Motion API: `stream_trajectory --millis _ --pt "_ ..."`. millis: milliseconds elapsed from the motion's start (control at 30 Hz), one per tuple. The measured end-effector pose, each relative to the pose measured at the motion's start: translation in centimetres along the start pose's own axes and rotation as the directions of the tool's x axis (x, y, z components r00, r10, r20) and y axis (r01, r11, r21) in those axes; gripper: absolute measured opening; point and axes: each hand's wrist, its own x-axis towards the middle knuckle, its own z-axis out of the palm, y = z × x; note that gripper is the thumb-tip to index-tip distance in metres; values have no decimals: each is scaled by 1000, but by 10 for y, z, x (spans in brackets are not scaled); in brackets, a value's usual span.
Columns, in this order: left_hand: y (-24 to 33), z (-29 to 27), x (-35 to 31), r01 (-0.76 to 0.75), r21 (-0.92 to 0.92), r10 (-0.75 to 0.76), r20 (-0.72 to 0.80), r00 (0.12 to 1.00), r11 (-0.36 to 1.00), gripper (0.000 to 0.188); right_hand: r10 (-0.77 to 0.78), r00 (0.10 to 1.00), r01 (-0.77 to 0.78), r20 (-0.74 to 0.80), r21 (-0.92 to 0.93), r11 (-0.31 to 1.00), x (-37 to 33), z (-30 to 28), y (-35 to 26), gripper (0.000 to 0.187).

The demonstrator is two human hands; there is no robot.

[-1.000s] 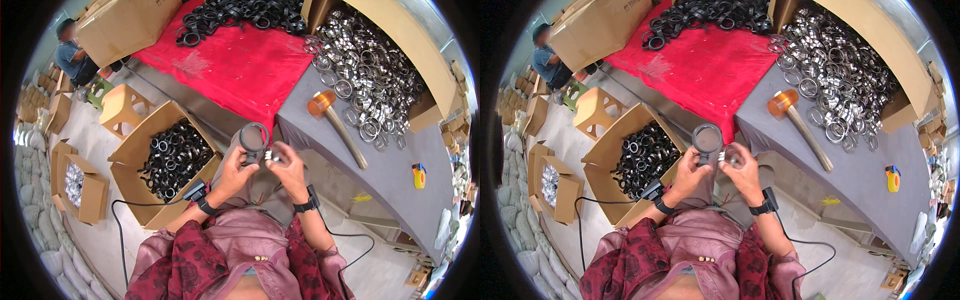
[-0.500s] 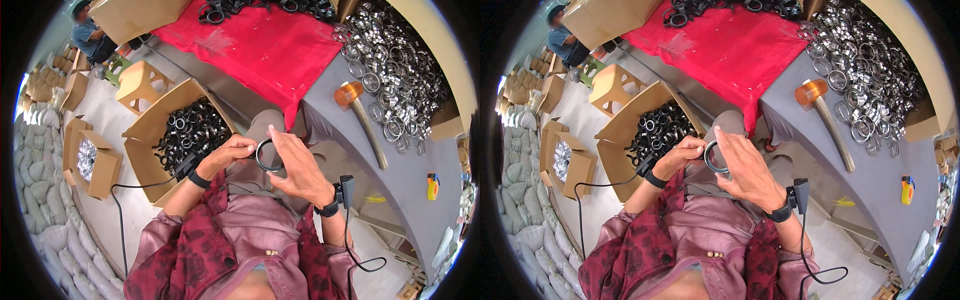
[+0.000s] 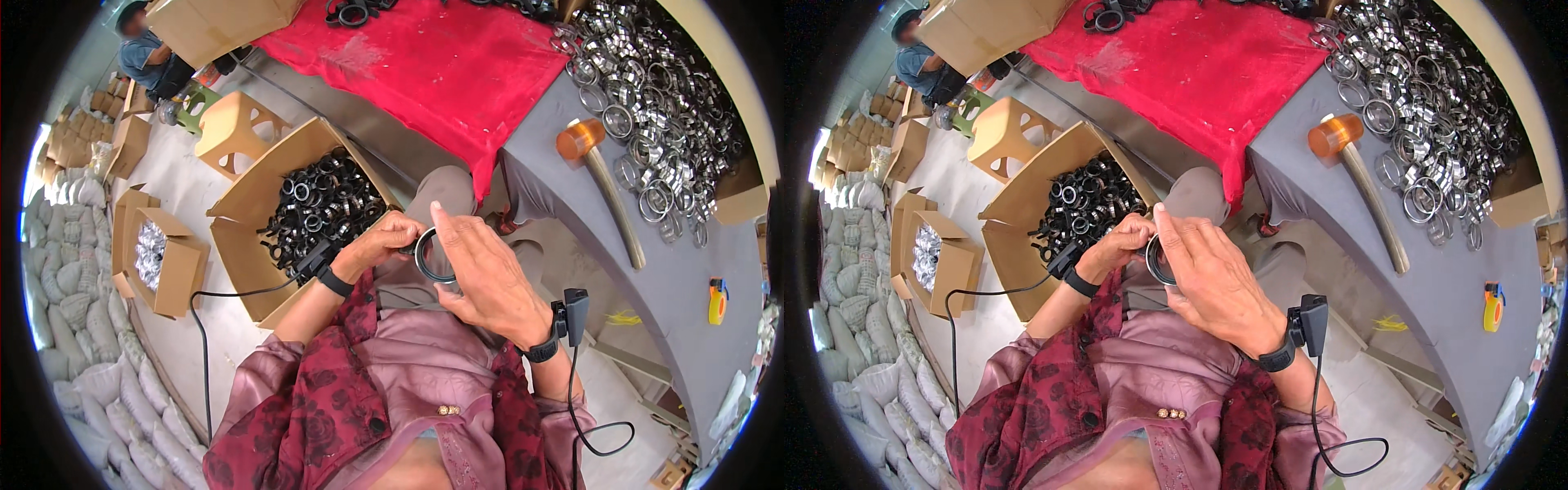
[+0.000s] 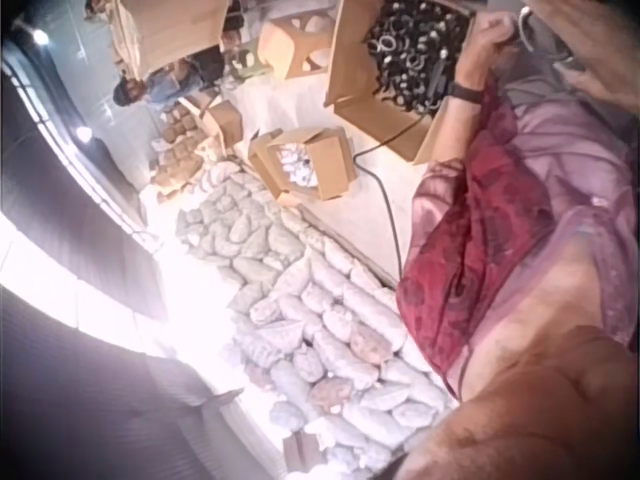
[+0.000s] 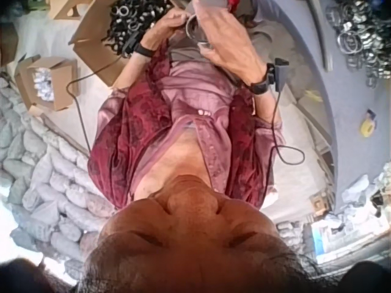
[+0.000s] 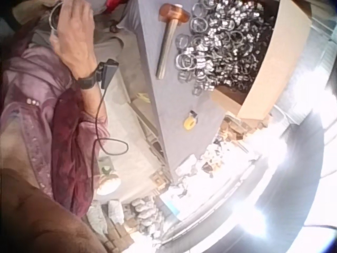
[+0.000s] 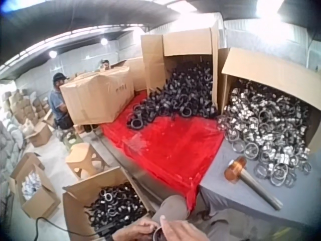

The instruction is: Manually assembling and hammering plastic rings and components at a workstation.

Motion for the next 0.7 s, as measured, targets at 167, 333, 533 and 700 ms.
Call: stream_trajectory --millis 167,333,533,700 --pt "-12 -7 3 -81 15 81 14 997 997 70 -16 1000 15 22 23 1000 1 2 -5 99" --pt "-11 5 3 -120 2 119 -125 985 993 75 -15 1000 15 2 -55 998 0 7 -8 105" --pt "-18 5 3 -7 -26 -3 -358 934 1000 80 -13 1000 13 17 6 1000 2 2 -7 107" --pt "-31 -15 4 60 23 -55 -162 985 998 90 -22 1000 23 -17 51 998 1 10 1 108"
